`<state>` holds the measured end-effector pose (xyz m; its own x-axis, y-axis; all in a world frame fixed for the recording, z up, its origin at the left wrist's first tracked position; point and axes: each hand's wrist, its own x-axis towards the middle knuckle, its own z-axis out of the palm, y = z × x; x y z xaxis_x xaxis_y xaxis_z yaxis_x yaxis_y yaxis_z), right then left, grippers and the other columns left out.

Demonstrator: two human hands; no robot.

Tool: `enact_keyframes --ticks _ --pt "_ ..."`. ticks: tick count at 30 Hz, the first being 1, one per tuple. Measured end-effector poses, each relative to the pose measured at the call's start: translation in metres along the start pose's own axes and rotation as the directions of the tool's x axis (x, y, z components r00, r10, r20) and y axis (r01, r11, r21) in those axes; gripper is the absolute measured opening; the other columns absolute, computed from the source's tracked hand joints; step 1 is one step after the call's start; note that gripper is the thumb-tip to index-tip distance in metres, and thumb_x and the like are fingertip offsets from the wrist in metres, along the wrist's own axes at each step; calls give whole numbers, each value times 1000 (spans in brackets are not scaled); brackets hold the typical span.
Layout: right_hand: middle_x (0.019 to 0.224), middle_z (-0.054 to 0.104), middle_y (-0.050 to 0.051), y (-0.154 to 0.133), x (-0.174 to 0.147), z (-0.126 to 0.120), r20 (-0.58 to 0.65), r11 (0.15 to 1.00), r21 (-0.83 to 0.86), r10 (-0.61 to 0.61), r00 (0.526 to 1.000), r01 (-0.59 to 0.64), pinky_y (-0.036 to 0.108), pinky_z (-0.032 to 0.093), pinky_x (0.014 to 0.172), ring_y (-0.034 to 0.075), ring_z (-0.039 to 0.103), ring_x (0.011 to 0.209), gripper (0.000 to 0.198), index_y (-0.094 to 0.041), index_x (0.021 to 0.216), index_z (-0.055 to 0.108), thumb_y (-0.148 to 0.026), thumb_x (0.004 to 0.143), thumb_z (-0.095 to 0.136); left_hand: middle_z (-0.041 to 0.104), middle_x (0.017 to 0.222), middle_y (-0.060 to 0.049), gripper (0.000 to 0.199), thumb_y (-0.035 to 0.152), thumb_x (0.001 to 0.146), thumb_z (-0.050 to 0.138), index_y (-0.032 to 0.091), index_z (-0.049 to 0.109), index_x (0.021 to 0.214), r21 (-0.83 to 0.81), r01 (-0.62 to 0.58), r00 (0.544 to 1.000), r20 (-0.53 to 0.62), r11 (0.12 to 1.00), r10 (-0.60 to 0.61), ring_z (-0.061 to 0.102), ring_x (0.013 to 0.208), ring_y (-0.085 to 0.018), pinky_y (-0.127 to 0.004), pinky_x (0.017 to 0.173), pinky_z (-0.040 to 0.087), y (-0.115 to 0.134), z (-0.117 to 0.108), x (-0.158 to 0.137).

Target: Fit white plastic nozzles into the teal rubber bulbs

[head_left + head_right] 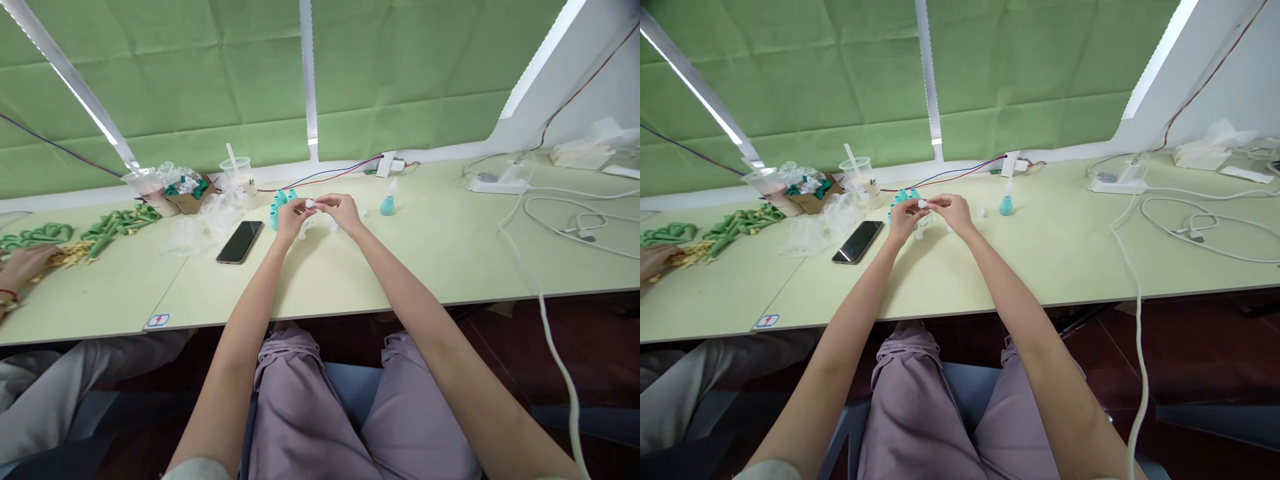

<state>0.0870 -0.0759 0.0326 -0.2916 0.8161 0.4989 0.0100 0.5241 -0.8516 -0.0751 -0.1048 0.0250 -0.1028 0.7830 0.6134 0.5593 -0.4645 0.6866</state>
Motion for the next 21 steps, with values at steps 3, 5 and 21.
enact_keyframes --ticks 3,5,21 --pt "86 74 4 2 0 2 17 1000 -29 -3 1000 4 31 51 81 19 69 85 19 -20 83 74 -35 73 70 67 75 -6 24 37 64 77 18 68 78 -107 72 997 0 992 -73 61 70 -19 -31 65 46 2 -1 3" --pt "86 74 3 2 0 3 15 999 -50 3 1000 -3 31 50 83 19 68 86 18 -20 84 74 -34 73 70 67 75 -7 29 40 61 79 18 68 76 -176 99 995 14 979 -99 61 71 -19 -31 64 47 0 -2 4" --pt "106 70 5 3 6 20 150 586 -804 35 988 101 39 30 87 25 53 106 16 -27 94 72 -25 82 61 67 76 -3 34 44 60 76 17 65 78 -285 164 965 -152 944 -213 57 64 -11 -27 67 49 -12 -20 6"
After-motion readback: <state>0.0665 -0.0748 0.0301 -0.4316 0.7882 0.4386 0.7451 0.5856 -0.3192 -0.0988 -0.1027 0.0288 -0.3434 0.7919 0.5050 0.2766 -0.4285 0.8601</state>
